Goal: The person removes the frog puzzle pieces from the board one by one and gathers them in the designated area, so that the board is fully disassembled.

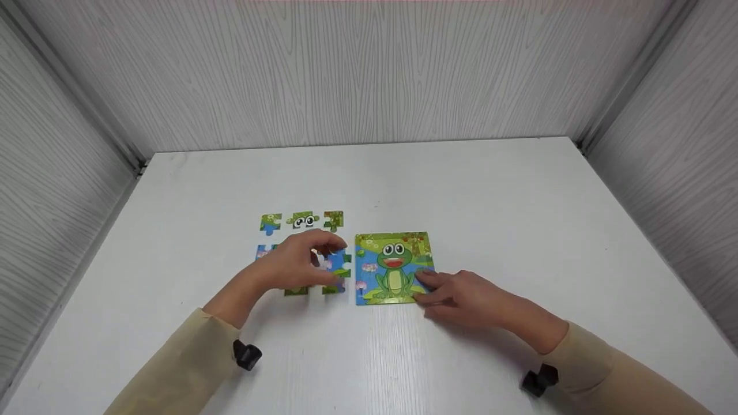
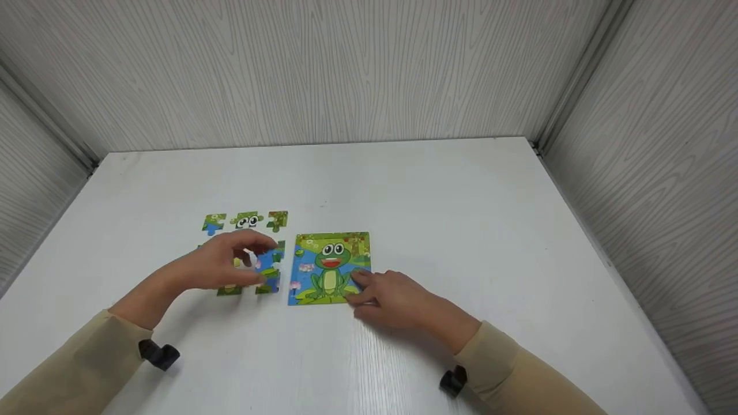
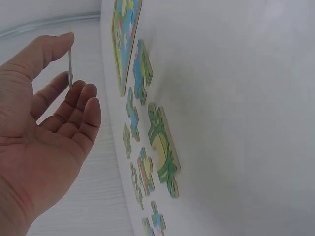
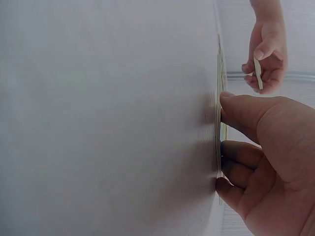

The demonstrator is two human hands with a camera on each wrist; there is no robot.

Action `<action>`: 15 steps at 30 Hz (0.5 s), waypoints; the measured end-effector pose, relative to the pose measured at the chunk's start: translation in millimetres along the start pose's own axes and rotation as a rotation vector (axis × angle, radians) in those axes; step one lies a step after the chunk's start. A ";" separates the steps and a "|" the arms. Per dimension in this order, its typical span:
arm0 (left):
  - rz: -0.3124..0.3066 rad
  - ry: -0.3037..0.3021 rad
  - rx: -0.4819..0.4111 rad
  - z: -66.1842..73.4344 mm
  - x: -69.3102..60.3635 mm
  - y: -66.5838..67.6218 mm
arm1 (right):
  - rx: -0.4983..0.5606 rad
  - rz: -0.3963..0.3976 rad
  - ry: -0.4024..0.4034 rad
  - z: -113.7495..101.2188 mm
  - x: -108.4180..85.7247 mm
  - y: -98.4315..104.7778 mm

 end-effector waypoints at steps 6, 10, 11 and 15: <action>0.048 0.019 -0.019 -19.7 -22.2 23.8 | 0.000 -0.004 -0.017 -0.4 -0.5 -0.4; 0.077 0.024 -0.020 -33.5 -37.1 37.7 | 0.004 -0.012 -0.031 -0.5 -1.3 -0.6; 0.083 0.028 -0.016 -36.8 -40.8 40.7 | 0.005 -0.012 -0.032 -0.5 -1.6 -0.5; 0.100 0.062 -0.023 -48.1 -53.1 49.1 | 0.004 -0.008 -0.025 -1.1 -2.3 0.3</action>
Point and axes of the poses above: each hand's wrist, its own x-axis towards the middle knuckle, its own y-axis out of the back of the hand, z = x × y, the point moved 5 cm from there along x, towards the middle knuckle, and after that the axes turned 1 degree about -z, right-handed, at the moved point
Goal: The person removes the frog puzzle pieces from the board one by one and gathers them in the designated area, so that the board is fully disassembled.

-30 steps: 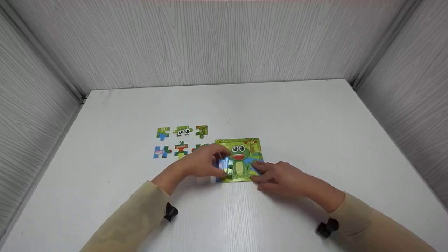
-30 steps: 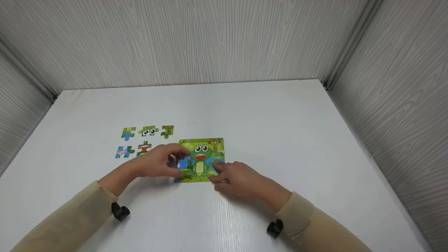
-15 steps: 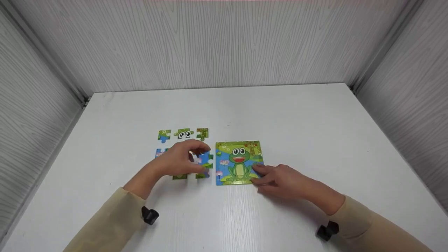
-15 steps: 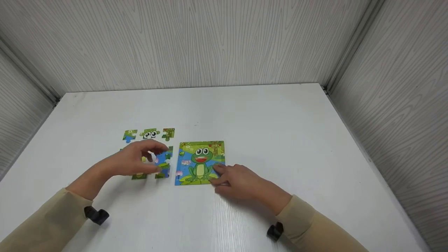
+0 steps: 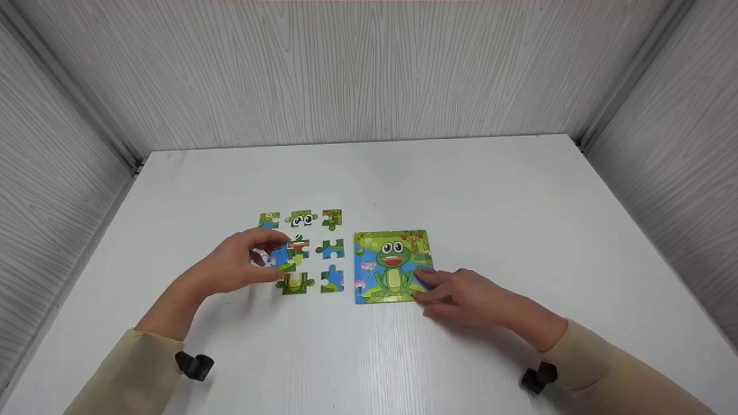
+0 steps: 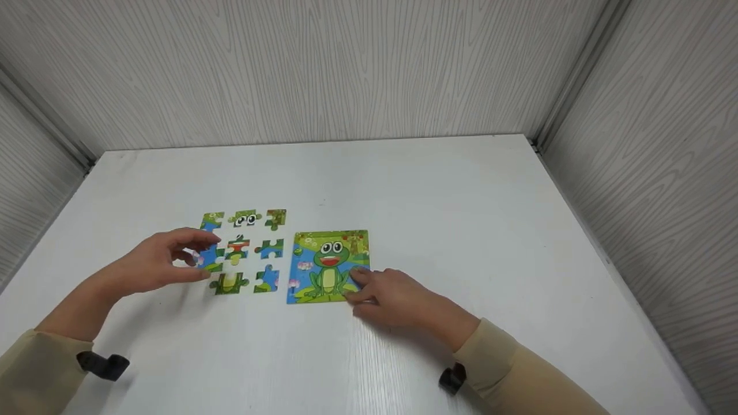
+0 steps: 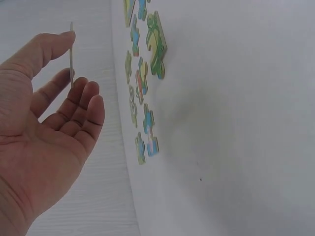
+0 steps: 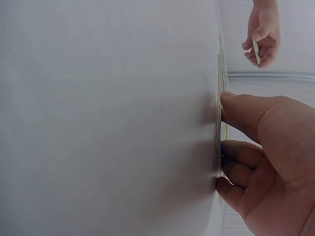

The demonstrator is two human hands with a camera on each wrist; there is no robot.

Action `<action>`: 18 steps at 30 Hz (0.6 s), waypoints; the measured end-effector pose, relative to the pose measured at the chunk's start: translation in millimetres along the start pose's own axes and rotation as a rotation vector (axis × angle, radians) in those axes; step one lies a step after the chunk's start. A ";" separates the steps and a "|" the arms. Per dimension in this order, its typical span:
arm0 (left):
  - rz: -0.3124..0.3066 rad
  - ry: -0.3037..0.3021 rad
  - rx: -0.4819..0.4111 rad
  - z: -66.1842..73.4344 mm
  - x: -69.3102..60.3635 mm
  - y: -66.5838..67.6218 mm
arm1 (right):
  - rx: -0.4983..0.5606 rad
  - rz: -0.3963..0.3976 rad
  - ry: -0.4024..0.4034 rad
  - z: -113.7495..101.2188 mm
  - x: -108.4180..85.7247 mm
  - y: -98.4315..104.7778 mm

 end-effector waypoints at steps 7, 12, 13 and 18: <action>-0.023 0.058 -0.009 -20.9 -16.3 5.7 | -0.016 -0.006 0.002 -0.7 0.3 -0.4; -0.033 0.087 -0.012 -34.9 -26.4 6.9 | -0.016 -0.007 0.000 -1.5 0.5 0.2; -0.033 0.101 -0.009 -37.6 -27.8 6.9 | -0.014 -0.008 -0.002 -1.6 0.6 0.4; -0.034 0.152 0.006 -48.9 -31.0 5.4 | -0.003 -0.023 -0.032 -0.8 0.4 1.1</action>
Point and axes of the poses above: each hand's wrist, its own x-axis towards the middle knuckle, its own y-axis out of the back of the hand, z = x × y, the point moved 5 cm from there along x, towards the middle knuckle, and after that the axes turned 1 degree about -z, right-handed, at the moved point
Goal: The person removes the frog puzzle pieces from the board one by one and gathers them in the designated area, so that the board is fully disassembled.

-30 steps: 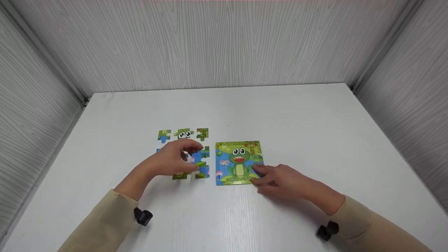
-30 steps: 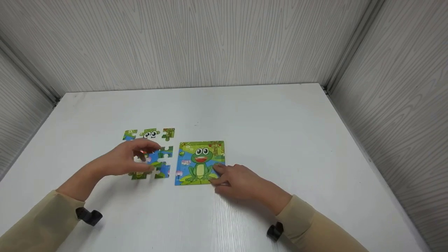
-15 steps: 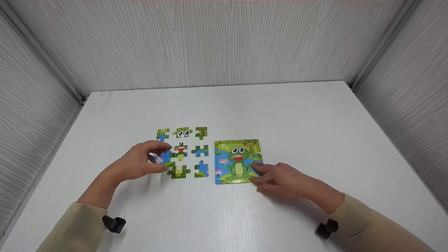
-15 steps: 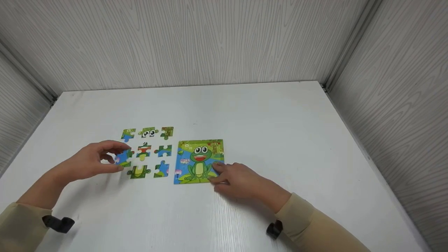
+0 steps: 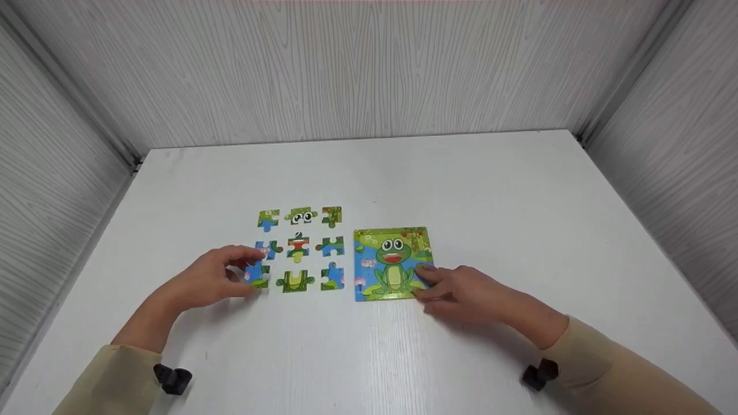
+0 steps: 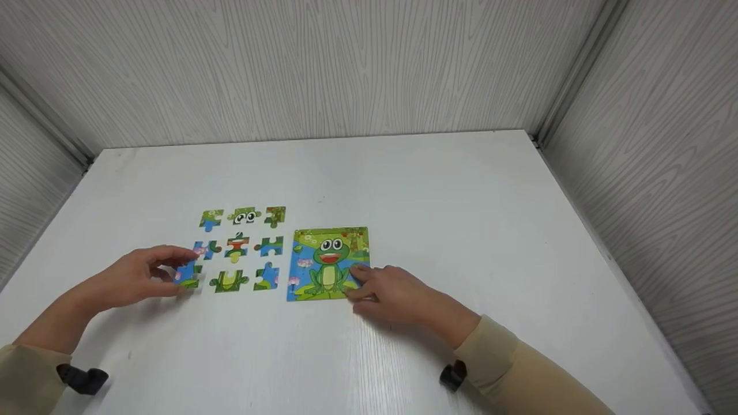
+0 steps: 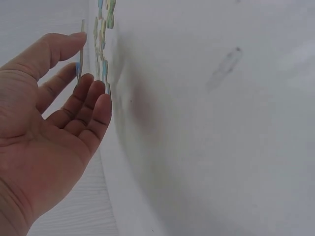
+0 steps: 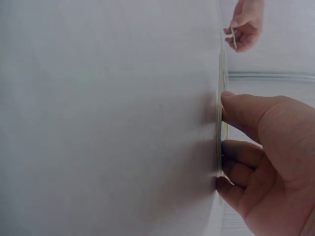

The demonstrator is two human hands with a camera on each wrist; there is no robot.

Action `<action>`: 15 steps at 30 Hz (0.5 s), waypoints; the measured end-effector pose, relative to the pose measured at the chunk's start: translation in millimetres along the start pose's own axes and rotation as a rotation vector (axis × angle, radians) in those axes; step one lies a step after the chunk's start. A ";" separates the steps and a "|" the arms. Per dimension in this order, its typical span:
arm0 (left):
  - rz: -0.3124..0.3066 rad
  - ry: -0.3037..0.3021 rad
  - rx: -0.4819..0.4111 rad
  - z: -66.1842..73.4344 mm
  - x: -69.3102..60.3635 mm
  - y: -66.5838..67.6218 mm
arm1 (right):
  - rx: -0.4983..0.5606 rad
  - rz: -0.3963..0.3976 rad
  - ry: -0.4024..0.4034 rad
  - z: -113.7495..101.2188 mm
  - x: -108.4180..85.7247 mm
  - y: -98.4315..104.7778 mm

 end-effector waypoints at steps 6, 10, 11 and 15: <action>0.002 -0.015 0.000 -5.2 2.7 -2.7 | -0.003 0.009 0.008 0.9 0.0 2.0; 0.008 -0.017 -0.003 -7.2 2.4 -4.8 | -0.001 0.012 0.015 2.1 0.5 0.4; 0.008 -0.015 -0.005 -7.7 2.2 -5.4 | -0.001 0.012 0.015 2.6 0.5 -0.3; 0.010 -0.008 -0.013 -9.4 2.2 -7.5 | 0.000 0.011 0.014 3.7 0.0 -1.8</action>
Point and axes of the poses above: each hand's wrist, its own x-axis towards the middle knuckle, its own y-axis out of the back of the hand, z = x × y, the point moved 5 cm from there along x, towards the middle knuckle, and after that the axes turned 1 degree about -z, right-handed, at the moved point
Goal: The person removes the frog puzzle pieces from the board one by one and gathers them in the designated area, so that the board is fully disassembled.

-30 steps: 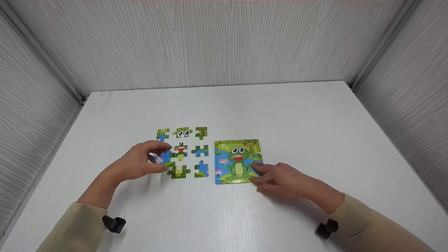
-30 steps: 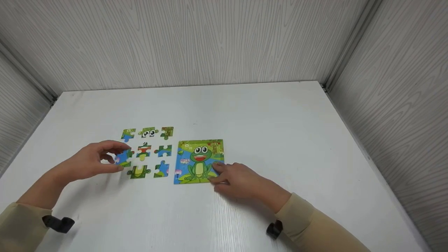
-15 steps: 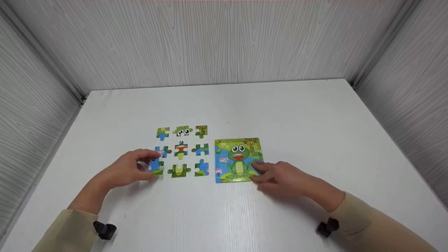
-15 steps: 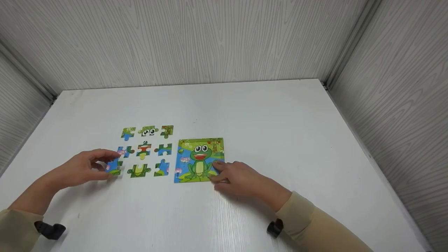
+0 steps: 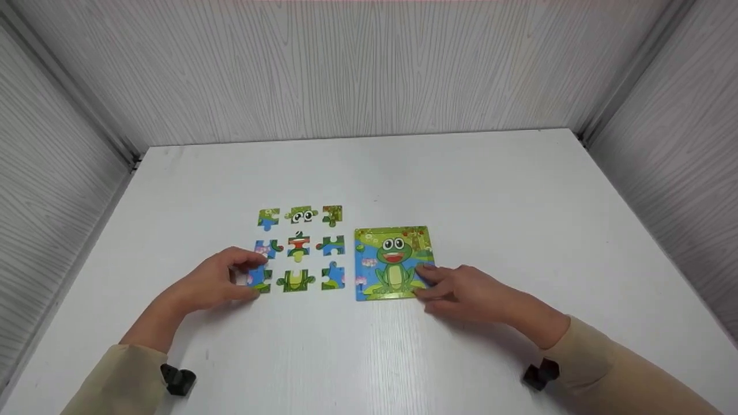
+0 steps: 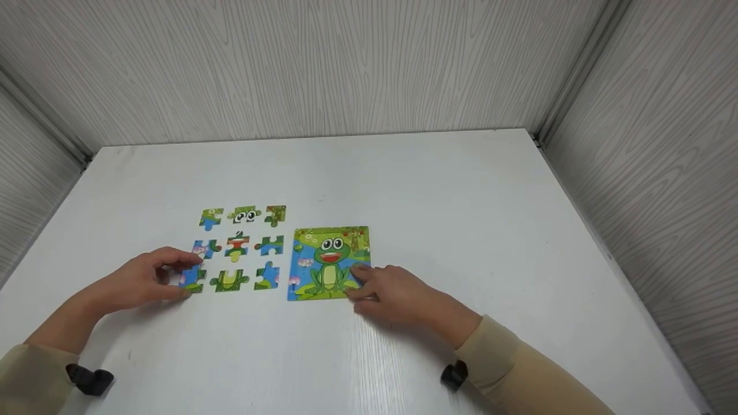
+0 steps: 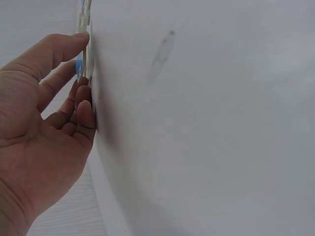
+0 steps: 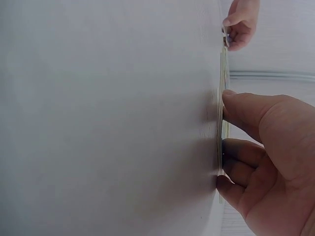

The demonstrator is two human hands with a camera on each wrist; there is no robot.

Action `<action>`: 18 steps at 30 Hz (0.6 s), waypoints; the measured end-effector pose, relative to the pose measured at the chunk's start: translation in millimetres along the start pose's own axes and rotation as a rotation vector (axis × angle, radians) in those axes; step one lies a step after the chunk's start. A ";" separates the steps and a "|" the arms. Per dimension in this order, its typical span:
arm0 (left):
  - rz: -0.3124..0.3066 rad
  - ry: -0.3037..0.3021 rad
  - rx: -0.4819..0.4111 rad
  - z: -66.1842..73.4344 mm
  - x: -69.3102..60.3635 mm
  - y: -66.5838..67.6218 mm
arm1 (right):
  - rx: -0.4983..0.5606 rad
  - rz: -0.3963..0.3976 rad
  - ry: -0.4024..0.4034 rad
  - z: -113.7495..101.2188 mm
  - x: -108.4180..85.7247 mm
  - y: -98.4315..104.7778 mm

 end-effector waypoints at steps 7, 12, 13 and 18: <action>0.000 0.017 0.016 -1.6 -1.2 -2.9 | -0.004 0.005 0.022 -1.4 -1.6 -0.1; -0.006 0.031 0.031 -3.3 -1.2 -4.1 | 0.008 0.007 0.034 -2.3 -2.0 0.0; -0.007 0.030 0.032 -3.2 -1.1 -4.1 | 0.009 0.007 0.033 -2.3 -2.1 0.1; -0.007 0.028 0.030 -3.2 -1.1 -5.9 | 0.027 0.002 0.000 -0.4 -3.4 0.4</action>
Point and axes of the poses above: each hand's wrist, its own x-axis towards the middle knuckle, its own y-axis out of the back of the hand, z = x × y, the point moved 5 cm from there along x, towards the middle knuckle, and after that the axes turned 1 degree about -z, right-handed, at the moved point
